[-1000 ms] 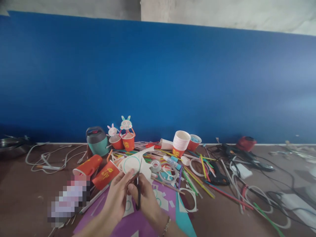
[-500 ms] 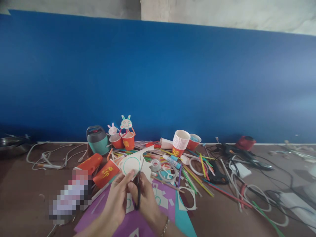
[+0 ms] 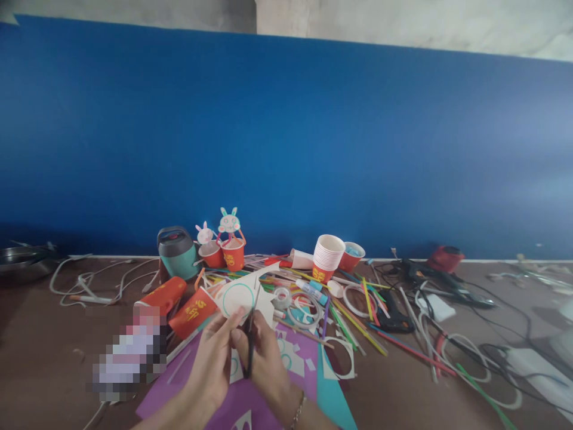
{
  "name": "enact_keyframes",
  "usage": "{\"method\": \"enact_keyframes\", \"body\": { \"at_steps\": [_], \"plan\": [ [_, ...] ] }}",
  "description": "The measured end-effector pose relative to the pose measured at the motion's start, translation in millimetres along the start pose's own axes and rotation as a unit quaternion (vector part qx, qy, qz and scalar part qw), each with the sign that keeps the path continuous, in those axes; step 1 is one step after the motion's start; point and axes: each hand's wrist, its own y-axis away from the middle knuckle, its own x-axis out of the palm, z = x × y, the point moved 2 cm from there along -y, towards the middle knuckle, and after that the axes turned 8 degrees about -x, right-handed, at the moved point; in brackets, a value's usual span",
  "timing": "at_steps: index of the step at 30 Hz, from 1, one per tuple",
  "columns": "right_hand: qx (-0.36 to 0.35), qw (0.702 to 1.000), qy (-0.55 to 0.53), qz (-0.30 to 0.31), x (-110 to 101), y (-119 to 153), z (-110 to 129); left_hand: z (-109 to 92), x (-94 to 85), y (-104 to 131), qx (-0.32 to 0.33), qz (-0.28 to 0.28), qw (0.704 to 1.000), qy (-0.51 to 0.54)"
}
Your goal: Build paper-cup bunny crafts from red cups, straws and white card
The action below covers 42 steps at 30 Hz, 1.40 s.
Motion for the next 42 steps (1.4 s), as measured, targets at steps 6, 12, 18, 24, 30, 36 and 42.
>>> {"method": "enact_keyframes", "body": {
  "at_steps": [6, 12, 18, 24, 30, 36, 42],
  "plan": [
    [0.0, 1.0, 0.013, -0.012, -0.9, 1.4, -3.5, 4.2, -3.6, -2.4, -0.011, -0.001, 1.0, -0.015],
    [-0.005, 1.0, 0.002, -0.019, 0.2, 1.9, -4.6, -0.2, 0.6, 0.9, 0.004, 0.009, 1.0, -0.003],
    [0.005, 1.0, 0.01, -0.017, 0.2, 0.4, -4.4, -1.8, 1.1, 0.7, 0.008, -0.01, 1.0, 0.0],
    [0.01, 0.998, 0.054, -0.014, -1.7, 1.7, -3.7, -2.0, 1.9, 0.0, -0.021, 0.011, 0.999, 0.024],
    [0.011, 0.999, 0.044, -0.013, -1.9, 1.2, -4.3, -1.7, 1.2, -1.5, -0.03, 0.009, 0.999, 0.033],
    [0.017, 0.999, 0.041, -0.019, -2.2, 1.5, -2.3, -1.3, -1.2, -4.3, -0.027, -0.02, 0.999, 0.019],
    [0.03, 0.998, 0.051, -0.022, -4.0, -1.7, 3.2, -4.5, -1.1, -6.7, -0.025, 0.007, 0.999, 0.02]
  ]
}}
